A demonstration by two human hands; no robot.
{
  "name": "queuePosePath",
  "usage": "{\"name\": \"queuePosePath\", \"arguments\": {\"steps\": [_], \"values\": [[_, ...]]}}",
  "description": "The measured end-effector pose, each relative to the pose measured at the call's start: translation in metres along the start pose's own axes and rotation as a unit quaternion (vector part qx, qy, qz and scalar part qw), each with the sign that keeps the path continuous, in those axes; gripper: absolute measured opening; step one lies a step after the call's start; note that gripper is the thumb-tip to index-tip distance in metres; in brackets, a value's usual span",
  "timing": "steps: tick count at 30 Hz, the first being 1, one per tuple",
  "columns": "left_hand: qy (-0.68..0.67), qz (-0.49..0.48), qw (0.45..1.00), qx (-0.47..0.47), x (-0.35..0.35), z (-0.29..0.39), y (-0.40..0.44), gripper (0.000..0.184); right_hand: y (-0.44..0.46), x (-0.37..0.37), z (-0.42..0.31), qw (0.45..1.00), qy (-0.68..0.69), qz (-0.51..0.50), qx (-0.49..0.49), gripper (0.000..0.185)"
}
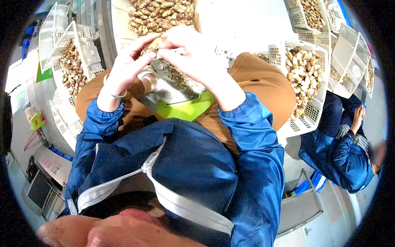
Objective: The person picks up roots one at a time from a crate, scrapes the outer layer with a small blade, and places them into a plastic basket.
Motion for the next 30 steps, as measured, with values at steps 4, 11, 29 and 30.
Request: {"name": "queuePosePath", "arguments": {"steps": [4, 11, 29, 30], "values": [[0.028, 0.013, 0.998, 0.046, 0.000, -0.005, -0.004, 0.046, -0.002, -0.001, 0.004, 0.983, 0.081, -0.011, 0.164, 0.015], [0.081, 0.025, 0.988, 0.127, -0.003, -0.011, 0.001, 0.042, 0.003, -0.002, -0.006, 1.000, -0.006, -0.025, -0.003, 0.019], [0.395, 0.110, 0.856, 0.315, 0.005, 0.003, -0.002, 0.051, -0.003, 0.002, 0.000, 0.988, 0.069, -0.011, 0.135, 0.016], [0.389, 0.108, 0.856, 0.322, 0.004, 0.003, -0.001, 0.051, -0.003, 0.001, -0.001, 0.972, 0.112, -0.015, 0.206, 0.015]]}}
Point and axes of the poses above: each hand's wrist, its own y-axis towards the middle knuckle, its own x-axis out of the palm, z = x × y, the point moved 2 cm from there along y, towards the middle knuckle, and after that the axes turned 4 degrees about z, right-handed, at the moved point
